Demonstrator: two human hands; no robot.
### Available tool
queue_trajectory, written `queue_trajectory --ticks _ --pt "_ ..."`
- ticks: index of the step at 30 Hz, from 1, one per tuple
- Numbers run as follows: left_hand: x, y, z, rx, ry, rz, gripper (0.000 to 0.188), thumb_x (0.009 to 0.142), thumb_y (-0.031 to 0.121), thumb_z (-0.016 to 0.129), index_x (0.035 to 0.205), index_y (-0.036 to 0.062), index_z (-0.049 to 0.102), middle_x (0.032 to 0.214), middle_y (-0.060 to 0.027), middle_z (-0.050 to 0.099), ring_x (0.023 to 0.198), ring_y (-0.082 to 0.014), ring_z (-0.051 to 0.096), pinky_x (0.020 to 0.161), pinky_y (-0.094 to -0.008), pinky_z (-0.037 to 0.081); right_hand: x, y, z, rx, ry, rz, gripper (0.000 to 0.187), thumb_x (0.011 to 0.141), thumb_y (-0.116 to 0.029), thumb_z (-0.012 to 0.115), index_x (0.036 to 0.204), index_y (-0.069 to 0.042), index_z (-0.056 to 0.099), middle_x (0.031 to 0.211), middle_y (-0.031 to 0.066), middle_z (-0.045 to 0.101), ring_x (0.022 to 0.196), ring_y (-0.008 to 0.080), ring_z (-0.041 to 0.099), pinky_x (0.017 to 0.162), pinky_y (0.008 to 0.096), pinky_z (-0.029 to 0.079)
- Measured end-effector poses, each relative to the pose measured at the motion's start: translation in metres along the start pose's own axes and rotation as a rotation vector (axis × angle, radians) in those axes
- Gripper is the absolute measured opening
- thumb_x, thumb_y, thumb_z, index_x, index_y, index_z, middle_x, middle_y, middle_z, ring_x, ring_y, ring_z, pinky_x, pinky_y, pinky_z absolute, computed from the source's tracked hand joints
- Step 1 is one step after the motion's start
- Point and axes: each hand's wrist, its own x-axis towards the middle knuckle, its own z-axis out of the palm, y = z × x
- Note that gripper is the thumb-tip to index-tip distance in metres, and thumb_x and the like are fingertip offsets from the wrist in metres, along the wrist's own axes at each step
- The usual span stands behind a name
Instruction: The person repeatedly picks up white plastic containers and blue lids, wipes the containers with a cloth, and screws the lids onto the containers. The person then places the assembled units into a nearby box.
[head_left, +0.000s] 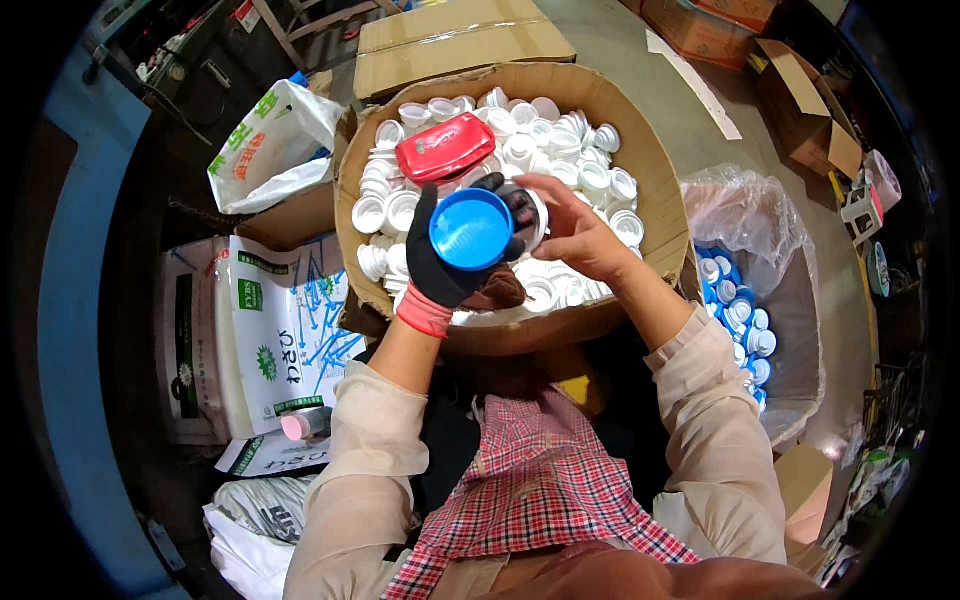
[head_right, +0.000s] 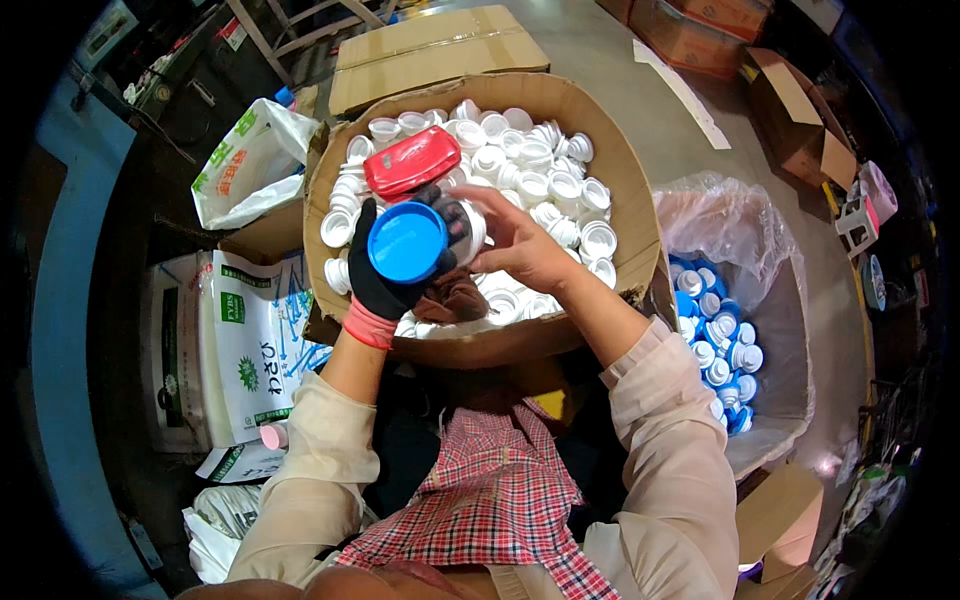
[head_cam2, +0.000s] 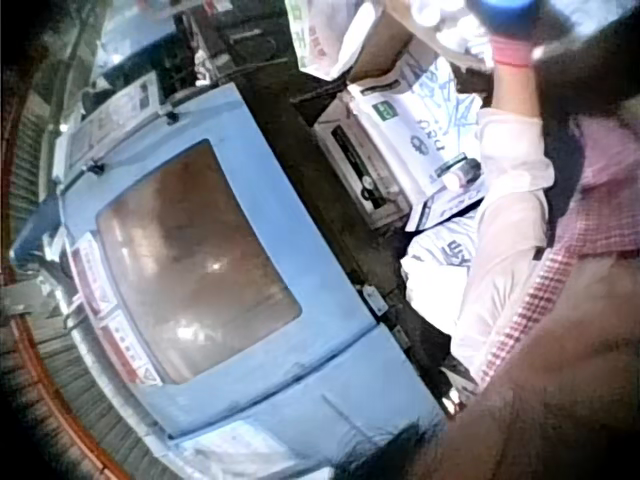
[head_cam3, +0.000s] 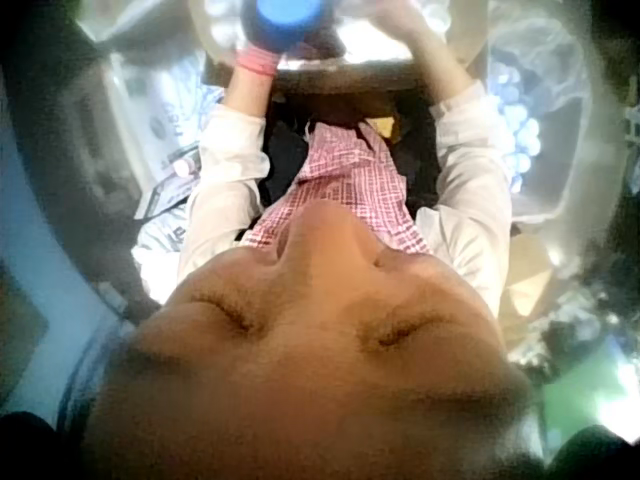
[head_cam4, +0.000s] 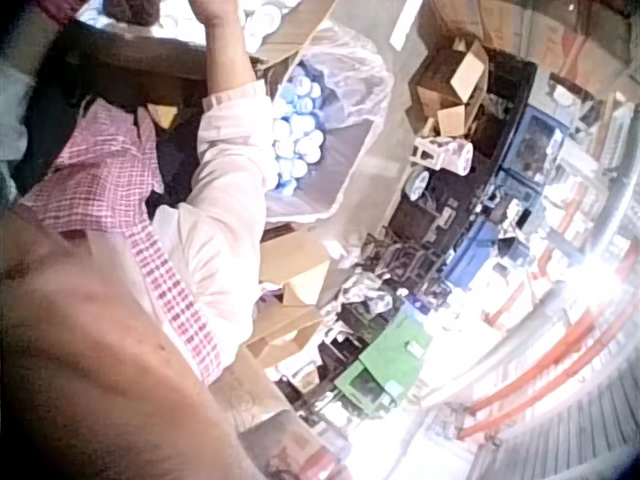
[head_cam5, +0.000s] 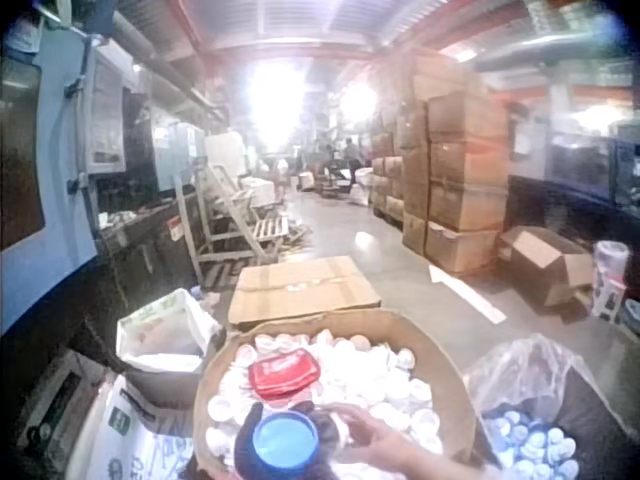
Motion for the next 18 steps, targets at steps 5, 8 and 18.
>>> queue_trajectory --ticks 5,8,18 --pt "0.004 0.003 0.006 0.103 -0.034 0.046 0.082 0.097 0.063 0.040 0.151 0.0038 0.031 0.151 -0.0259 0.037 0.140 -0.0447 0.036 0.106 -0.0558 0.042 -0.005 -0.009 -0.016 0.034 0.078 0.057 0.074 0.075 -0.001 0.070 0.144 -0.012 0.043 0.129 0.0077 0.052 0.095 0.0177 0.063 0.069 0.0296 0.054" --pt "0.005 0.004 0.007 0.120 0.027 0.119 0.083 0.096 0.066 0.039 0.152 0.0047 0.030 0.153 -0.0256 0.035 0.141 -0.0441 0.035 0.113 -0.0578 0.032 -0.005 -0.010 -0.022 0.116 0.133 0.147 0.052 0.095 -0.029 0.056 0.139 -0.005 0.044 0.107 0.0135 0.064 0.075 0.0206 0.067 0.053 0.0301 0.052" --pt "0.001 -0.006 -0.006 0.457 0.101 0.174 0.080 0.097 0.062 0.042 0.145 -0.0013 0.036 0.142 -0.0270 0.046 0.131 -0.0405 0.049 0.112 -0.0529 0.037 -0.014 -0.004 0.002 -0.394 0.042 -0.043 0.083 0.082 -0.004 0.077 0.152 -0.011 0.032 0.151 0.0079 0.030 0.118 0.0207 0.055 0.087 0.0357 0.058"
